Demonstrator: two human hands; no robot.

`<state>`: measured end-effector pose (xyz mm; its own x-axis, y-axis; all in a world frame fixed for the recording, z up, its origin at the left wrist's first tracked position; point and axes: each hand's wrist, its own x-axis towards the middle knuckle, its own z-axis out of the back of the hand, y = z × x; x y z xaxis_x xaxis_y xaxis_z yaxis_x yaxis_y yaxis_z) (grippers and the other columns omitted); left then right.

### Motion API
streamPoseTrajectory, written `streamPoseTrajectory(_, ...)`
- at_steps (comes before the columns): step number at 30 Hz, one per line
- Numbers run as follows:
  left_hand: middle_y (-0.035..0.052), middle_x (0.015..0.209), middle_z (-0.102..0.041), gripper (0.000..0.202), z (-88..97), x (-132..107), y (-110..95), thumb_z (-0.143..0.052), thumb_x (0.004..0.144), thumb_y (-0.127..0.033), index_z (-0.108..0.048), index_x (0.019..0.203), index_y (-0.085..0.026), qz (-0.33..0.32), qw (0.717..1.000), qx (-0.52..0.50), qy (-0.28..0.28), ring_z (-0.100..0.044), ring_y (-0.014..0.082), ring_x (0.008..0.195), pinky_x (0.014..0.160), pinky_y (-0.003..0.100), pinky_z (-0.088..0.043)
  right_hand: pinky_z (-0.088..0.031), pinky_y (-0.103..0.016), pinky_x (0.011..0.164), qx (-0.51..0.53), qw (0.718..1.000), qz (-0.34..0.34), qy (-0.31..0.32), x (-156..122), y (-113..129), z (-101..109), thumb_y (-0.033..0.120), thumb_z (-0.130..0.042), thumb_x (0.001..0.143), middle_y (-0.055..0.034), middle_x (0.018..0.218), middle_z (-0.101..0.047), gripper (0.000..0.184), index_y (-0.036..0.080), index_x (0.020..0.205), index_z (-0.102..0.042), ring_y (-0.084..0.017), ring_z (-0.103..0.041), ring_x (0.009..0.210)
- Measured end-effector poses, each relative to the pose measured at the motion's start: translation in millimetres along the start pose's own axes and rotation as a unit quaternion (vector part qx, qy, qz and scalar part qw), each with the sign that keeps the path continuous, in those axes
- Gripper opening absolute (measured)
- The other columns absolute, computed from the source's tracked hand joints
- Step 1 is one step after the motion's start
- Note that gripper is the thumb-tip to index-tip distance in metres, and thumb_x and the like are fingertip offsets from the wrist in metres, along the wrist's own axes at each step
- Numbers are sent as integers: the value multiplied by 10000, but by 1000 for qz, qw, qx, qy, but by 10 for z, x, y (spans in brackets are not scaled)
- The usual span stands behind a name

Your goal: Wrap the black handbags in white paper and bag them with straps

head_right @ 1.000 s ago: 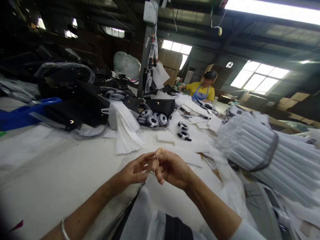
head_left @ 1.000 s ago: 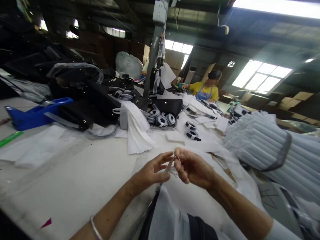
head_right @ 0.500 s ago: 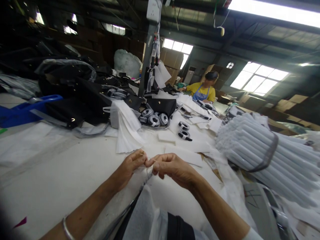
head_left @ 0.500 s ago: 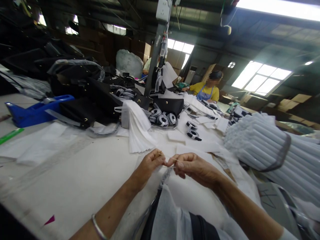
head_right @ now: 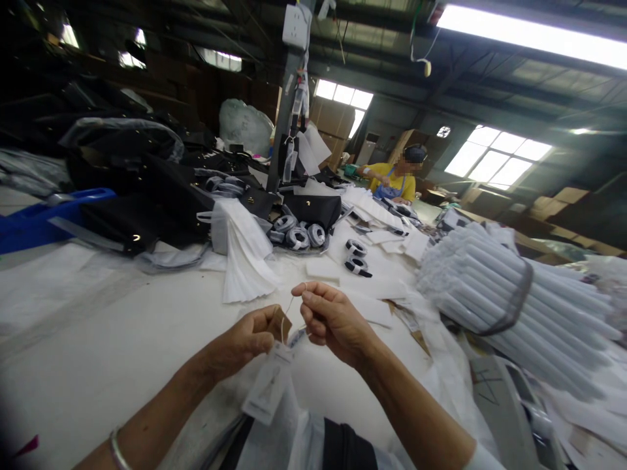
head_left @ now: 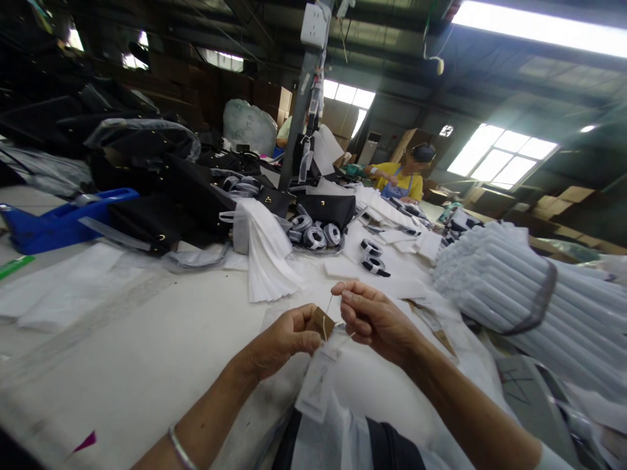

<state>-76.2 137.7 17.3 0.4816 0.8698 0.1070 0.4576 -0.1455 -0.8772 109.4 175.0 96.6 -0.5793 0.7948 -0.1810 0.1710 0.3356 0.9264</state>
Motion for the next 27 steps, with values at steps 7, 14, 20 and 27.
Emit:
streamPoseTrajectory(7,-6,752,-610,205,-13,51,54,-680,760,-283,-550,864,-165,-1,995,64,-77,-604,135,661,675,290,-493,-211,-113,332,7,997,-63,42,-98,207,84,337,-743,821,69,535,-480,221,129,843,-671,-2,-224,372)
streamPoseTrajectory(14,-70,652,-458,282,-13,85,63,-677,774,-341,-442,702,-201,-49,956,237,-164,-451,100,623,591,232,-344,-519,-231,710,-108,993,52,13,-335,373,75,257,-860,681,-57,918,-679,210,173,835,-744,-144,-612,815)
streamPoseTrajectory(20,12,915,-626,169,-42,21,24,-682,754,-249,-580,873,-188,-33,977,206,-53,-582,169,873,798,291,-429,-497,-249,646,-179,979,74,-57,-336,213,22,290,-851,692,-25,782,-701,299,212,970,-774,-121,-587,661)
streamPoseTrajectory(27,92,1187,-638,546,-89,-32,-47,-771,730,-372,-591,1217,-203,-40,993,62,92,-562,271,1155,1017,419,-392,-455,-260,587,-346,932,91,-61,-217,12,-171,370,-767,763,-29,685,-680,164,209,782,-789,-144,-571,614)
